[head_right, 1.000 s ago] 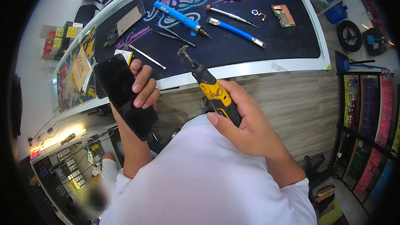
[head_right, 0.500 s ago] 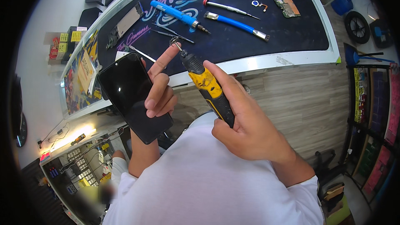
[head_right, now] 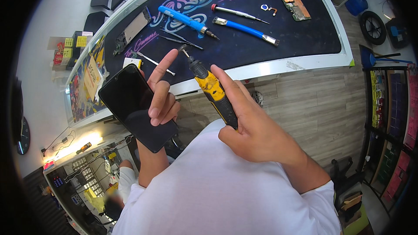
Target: The person disassembles a smartphone using a blue plastic pry tool and a yellow rotary tool, then reassembles it. The person also opens a cash drawer and counts several banknotes.
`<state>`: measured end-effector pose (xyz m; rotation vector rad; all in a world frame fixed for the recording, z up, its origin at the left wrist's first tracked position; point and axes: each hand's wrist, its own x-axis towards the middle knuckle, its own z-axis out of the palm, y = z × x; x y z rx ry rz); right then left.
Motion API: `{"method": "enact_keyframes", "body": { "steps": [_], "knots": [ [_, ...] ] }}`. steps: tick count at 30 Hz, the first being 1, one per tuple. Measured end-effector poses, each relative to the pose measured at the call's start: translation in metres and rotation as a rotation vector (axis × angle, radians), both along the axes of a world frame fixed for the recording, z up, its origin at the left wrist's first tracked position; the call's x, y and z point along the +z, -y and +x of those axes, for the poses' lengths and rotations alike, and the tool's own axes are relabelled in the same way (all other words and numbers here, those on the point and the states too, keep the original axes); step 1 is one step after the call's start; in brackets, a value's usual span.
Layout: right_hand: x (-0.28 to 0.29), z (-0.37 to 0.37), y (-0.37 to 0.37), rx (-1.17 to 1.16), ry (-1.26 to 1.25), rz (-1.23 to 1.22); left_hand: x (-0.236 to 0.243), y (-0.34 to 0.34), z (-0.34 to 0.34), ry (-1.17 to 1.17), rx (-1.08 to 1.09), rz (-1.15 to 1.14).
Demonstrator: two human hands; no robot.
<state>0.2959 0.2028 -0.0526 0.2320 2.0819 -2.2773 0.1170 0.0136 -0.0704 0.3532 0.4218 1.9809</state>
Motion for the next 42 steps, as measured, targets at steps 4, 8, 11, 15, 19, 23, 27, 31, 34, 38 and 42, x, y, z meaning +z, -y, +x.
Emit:
{"method": "enact_keyframes", "body": {
  "steps": [4,8,11,15,19,23,27,31,34,38,42],
  "knots": [
    [-0.003,-0.002,0.003,0.001,-0.035,0.042,0.001,0.001,0.002,0.021,0.019,0.005],
    [-0.002,-0.003,0.003,0.002,-0.045,0.112,0.004,0.003,0.001,0.038,-0.002,-0.025],
    [0.0,-0.003,0.003,0.001,-0.04,0.146,0.005,0.003,0.0,0.044,-0.02,-0.021],
    [0.003,-0.002,0.004,0.001,-0.001,0.141,0.004,0.004,-0.001,0.078,-0.056,0.022],
    [0.001,-0.003,0.006,-0.011,-0.023,0.154,0.003,0.004,-0.001,0.106,-0.096,0.052],
    [0.0,-0.002,0.008,-0.004,0.006,0.108,0.007,0.006,0.001,0.12,-0.078,0.022],
    [-0.001,-0.003,0.01,-0.013,-0.031,0.114,0.005,0.004,0.004,0.109,-0.06,0.037],
    [-0.002,-0.003,0.01,-0.007,-0.021,0.091,0.002,0.003,0.005,0.118,-0.044,0.059],
    [-0.003,-0.002,0.011,-0.011,-0.019,0.061,-0.001,0.003,0.004,0.11,-0.034,0.07],
    [-0.004,-0.001,0.012,-0.023,-0.031,0.059,-0.006,0.001,-0.002,0.063,-0.045,0.09],
    [-0.003,-0.001,0.011,-0.017,-0.042,0.08,-0.009,0.002,-0.004,-0.008,0.005,0.083]
  ]
}}
